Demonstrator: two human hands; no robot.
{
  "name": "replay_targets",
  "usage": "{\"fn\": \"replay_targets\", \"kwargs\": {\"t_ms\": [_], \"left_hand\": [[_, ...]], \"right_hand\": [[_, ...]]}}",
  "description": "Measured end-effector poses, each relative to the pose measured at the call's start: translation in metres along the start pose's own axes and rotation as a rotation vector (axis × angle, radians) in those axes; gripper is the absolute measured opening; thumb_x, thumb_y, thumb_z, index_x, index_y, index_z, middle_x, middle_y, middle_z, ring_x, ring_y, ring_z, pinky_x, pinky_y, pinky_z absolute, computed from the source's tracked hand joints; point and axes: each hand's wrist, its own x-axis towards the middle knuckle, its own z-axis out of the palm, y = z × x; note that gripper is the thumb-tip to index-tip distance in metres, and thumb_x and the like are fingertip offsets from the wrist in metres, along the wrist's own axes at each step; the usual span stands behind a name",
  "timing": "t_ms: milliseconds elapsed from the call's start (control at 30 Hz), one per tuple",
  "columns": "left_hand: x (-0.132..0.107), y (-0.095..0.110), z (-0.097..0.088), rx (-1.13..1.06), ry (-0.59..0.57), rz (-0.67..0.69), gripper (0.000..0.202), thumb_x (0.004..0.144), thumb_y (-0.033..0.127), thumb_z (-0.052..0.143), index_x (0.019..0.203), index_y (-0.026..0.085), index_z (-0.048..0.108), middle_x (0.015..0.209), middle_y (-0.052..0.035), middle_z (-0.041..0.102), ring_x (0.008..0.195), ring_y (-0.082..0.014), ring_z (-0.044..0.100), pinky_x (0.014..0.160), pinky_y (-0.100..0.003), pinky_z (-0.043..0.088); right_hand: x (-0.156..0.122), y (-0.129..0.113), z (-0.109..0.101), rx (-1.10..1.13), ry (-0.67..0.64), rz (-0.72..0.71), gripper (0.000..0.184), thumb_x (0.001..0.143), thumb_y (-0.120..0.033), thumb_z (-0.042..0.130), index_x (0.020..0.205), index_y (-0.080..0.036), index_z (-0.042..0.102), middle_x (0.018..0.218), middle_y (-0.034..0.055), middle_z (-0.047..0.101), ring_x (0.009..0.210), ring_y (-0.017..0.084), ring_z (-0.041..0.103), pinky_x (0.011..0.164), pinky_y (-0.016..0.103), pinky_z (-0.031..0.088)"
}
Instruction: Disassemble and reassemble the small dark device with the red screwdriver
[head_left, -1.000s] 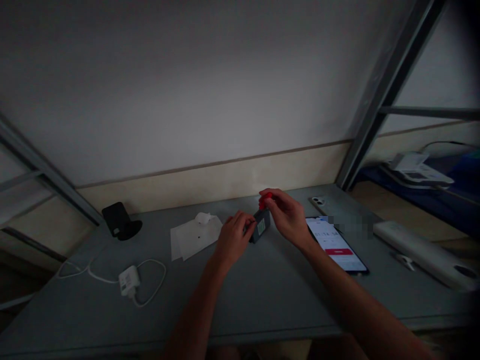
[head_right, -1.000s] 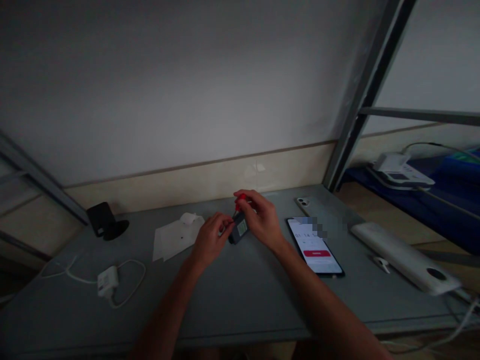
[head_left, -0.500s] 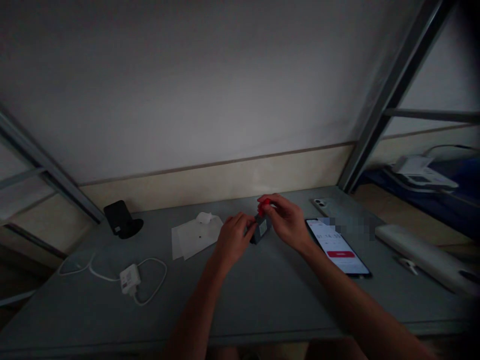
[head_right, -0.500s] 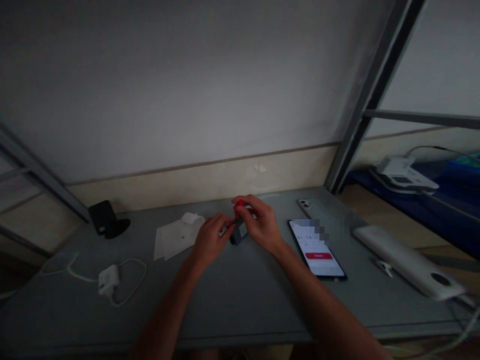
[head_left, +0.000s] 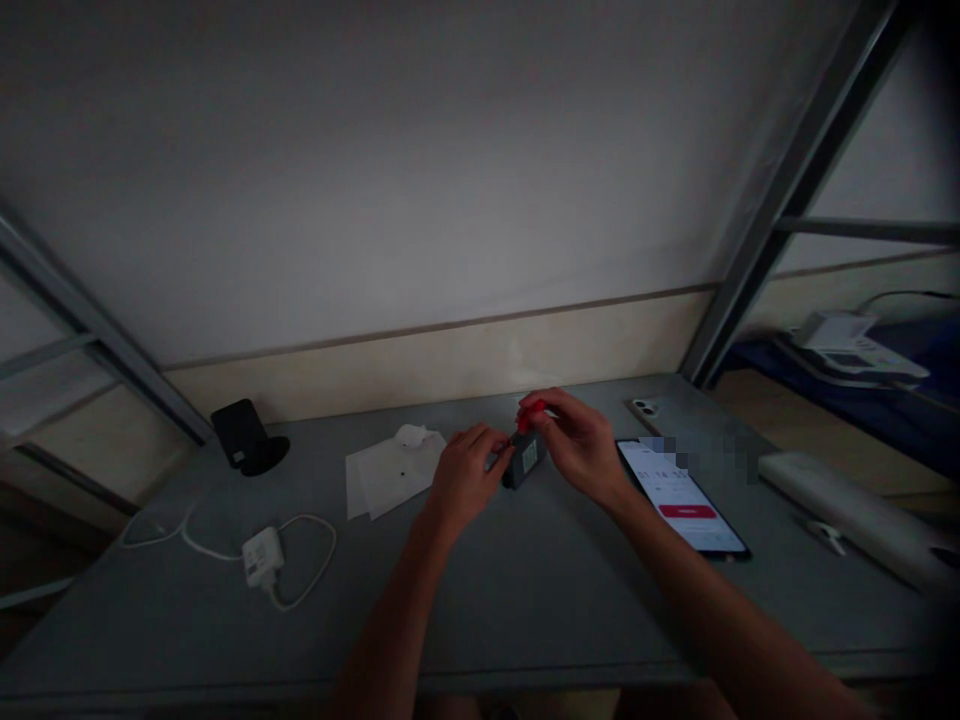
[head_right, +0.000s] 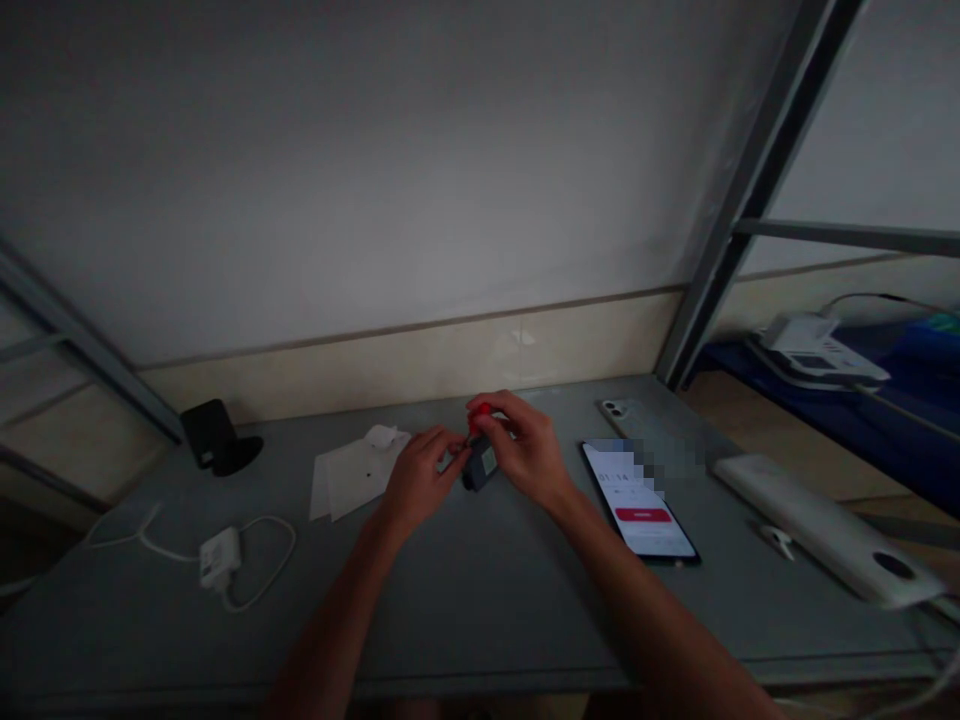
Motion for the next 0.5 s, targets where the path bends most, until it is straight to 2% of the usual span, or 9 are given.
{"fn": "replay_targets", "kwargs": {"t_ms": [500], "left_hand": [[0.0009, 0.0026, -0.0029, -0.068, 0.010, -0.030, 0.008, 0.095, 0.025, 0.061, 0.098, 0.020, 0.067, 0.093, -0.0033, 0.067, 0.086, -0.0176, 0.063, 0.083, -0.032, 0.049]], "right_hand": [[0.0005, 0.0002, -0.0009, -0.036, -0.039, 0.004, 0.015, 0.096, -0.029, 0.060, 0.106, -0.023, 0.069, 0.094, 0.0039, 0.066, 0.075, 0.015, 0.064, 0.068, 0.029, 0.055]]}}
